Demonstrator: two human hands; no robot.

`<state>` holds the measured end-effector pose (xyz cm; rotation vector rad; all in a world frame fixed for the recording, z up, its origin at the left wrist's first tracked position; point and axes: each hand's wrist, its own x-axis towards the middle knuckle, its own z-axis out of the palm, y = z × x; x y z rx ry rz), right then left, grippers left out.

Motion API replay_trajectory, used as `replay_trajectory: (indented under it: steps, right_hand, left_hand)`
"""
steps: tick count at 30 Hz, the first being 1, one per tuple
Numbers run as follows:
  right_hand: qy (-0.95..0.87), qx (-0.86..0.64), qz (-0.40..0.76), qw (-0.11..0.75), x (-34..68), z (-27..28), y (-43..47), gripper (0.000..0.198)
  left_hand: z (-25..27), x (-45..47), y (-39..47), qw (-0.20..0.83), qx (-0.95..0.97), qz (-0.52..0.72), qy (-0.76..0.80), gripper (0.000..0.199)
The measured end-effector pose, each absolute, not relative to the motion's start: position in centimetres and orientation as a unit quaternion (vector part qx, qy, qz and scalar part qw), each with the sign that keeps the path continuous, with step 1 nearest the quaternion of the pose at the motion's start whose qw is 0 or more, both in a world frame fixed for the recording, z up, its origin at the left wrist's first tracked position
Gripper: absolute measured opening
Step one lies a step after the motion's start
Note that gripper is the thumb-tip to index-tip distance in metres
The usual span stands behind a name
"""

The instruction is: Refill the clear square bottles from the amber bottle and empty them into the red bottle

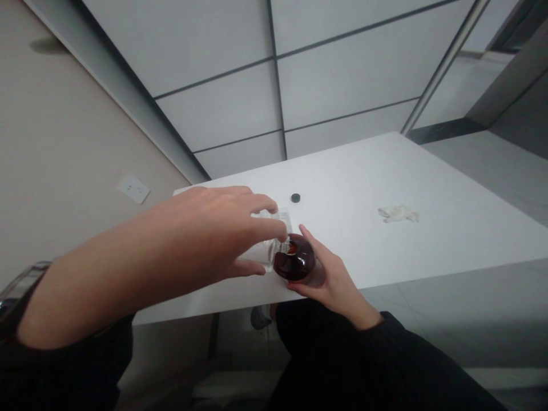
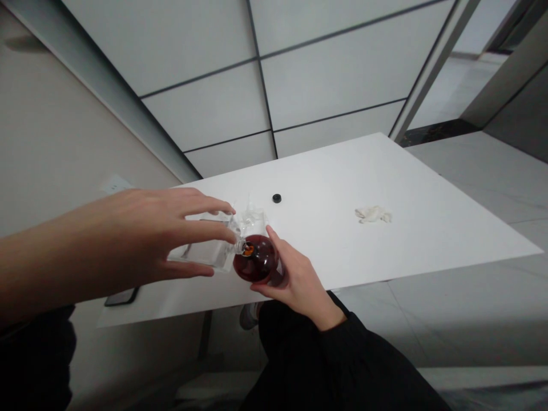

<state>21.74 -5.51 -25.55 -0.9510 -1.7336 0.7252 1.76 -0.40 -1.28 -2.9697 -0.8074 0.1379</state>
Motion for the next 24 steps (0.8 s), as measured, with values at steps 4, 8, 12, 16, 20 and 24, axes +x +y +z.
replay_trajectory:
  steps: [4,8,12,16,20,24]
  right_hand:
    - [-0.714,-0.388,0.299,0.499,21.76,-25.65,-5.50,0.112]
    - [-0.714,-0.386,0.303,0.500,21.79,-25.65,-5.53,0.111]
    - [-0.709,-0.396,0.315,0.492,21.79,-25.53,-5.53,0.111]
    - [-0.706,-0.399,0.323,0.488,21.78,-25.43,-5.52,0.112]
    - [-0.706,-0.397,0.323,0.490,21.75,-25.37,-5.56,0.112]
    - [-0.708,-0.396,0.318,0.492,21.74,-25.32,-5.60,0.112]
  left_hand:
    - [-1.08,1.95,-0.37,0.048,-0.961,0.093,-0.258,0.029]
    - [-1.09,1.74,-0.41,0.045,-0.963,0.084,-0.253,0.032]
    - [-0.98,1.92,-0.52,0.062,-0.959,0.103,-0.256,0.034]
    - [-0.86,2.22,-0.57,0.059,-0.957,0.108,-0.262,0.031]
    - [-0.87,2.20,-0.48,0.046,-0.960,0.093,-0.260,0.028]
    - [-0.87,2.18,-0.40,0.058,-0.961,0.098,-0.251,0.028]
